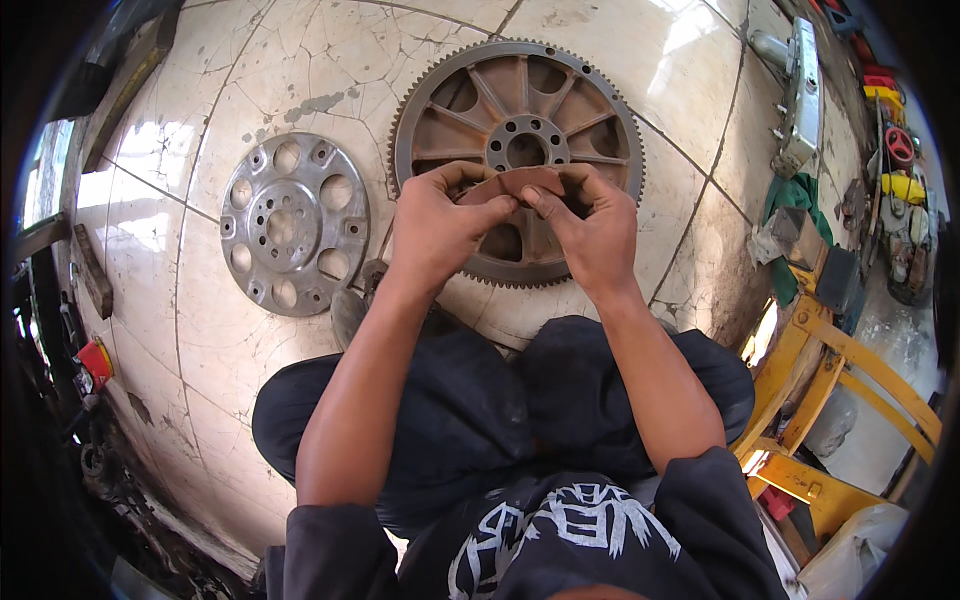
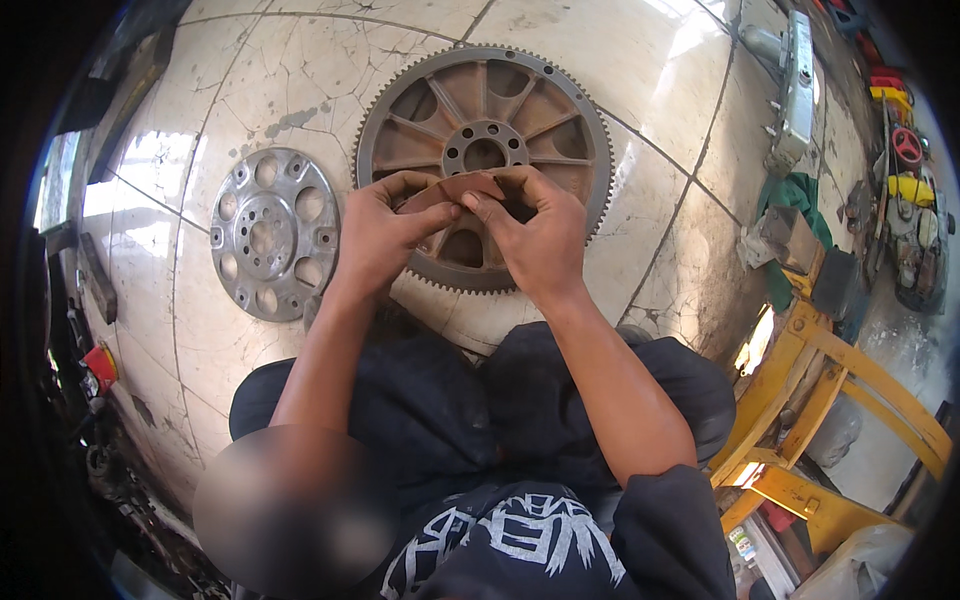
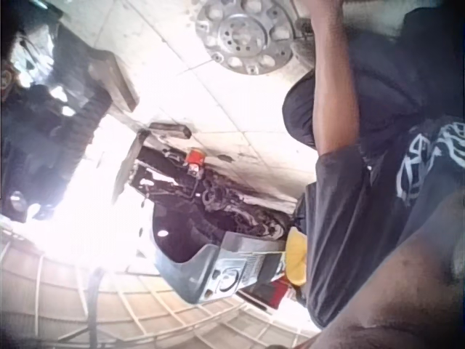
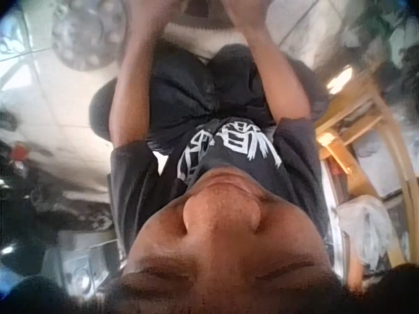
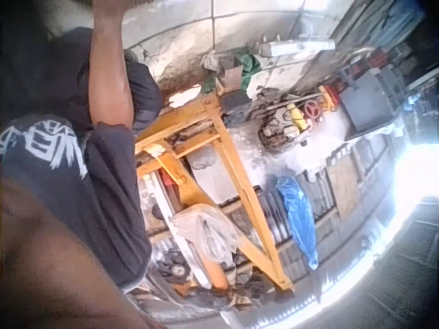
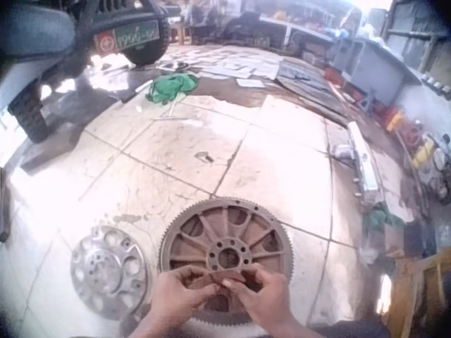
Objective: The person scrubs a large metal flywheel on the floor using a small abrasive pad, focusing on the inner spokes and rim. A smaller metal disc sits nearby. The person repeatedly rubs different sections of the flywheel surface.
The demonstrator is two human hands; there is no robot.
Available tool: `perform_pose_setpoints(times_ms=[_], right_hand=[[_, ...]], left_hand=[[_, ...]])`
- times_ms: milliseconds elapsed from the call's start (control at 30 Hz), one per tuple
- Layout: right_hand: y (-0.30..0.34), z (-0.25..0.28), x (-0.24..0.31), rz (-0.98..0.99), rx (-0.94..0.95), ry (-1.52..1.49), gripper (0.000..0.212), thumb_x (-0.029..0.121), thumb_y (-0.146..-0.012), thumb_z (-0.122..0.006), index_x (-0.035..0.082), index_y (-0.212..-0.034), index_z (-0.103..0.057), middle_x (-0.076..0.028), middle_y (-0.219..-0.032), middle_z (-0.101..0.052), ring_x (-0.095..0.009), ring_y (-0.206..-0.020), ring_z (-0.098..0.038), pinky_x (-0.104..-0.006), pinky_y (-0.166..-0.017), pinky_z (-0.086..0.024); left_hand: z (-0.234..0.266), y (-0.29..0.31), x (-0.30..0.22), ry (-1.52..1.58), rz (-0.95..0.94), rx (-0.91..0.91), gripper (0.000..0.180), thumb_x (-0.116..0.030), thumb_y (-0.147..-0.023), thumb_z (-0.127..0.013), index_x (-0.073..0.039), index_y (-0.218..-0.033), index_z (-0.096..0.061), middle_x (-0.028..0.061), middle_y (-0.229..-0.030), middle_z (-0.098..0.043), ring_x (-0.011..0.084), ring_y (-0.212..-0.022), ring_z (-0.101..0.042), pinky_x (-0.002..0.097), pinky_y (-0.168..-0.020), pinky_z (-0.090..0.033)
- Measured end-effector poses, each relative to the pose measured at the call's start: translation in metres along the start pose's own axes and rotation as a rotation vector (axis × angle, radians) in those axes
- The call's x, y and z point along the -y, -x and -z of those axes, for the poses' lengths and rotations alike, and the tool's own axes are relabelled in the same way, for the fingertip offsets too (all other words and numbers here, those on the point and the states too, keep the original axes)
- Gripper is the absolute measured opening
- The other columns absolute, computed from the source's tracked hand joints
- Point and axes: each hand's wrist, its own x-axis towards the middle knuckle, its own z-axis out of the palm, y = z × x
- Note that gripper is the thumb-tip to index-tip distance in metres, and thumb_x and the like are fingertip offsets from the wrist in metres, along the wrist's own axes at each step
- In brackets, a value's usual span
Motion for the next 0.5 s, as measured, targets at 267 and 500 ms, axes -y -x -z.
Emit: perform_pose_setpoints(times_ms=[267,500], right_hand=[[-0.007,0.007,-0.002,-0.032,-0.060,0.008,0.023,0.013,-0.092,-0.085,-0.002,-0.109,-0.078,-0.009,-0.095,-0.082,-0.011,-0.086,-0.074,-0.0293,-0.082,-0.057],[-0.008,0.004,-0.011,-0.023,-0.130,-0.030,0.021,0.011,-0.091,-0.085,0.000,-0.108,-0.079,-0.010,-0.096,-0.082,-0.012,-0.085,-0.075,-0.0284,-0.081,-0.057]], left_hand=[[-0.009,0.000,-0.001,-0.032,-0.073,-0.062,0.029,-0.024,-0.088,-0.085,-0.003,-0.107,-0.083,0.0085,-0.088,-0.082,0.0120,-0.078,-0.074,0.0311,-0.076,-0.057],[-0.010,-0.001,-0.001,0.083,-0.023,-0.008,0.028,-0.019,-0.092,-0.083,0.001,-0.112,-0.081,0.0093,-0.089,-0.083,0.0102,-0.083,-0.077,0.0271,-0.075,-0.057]])
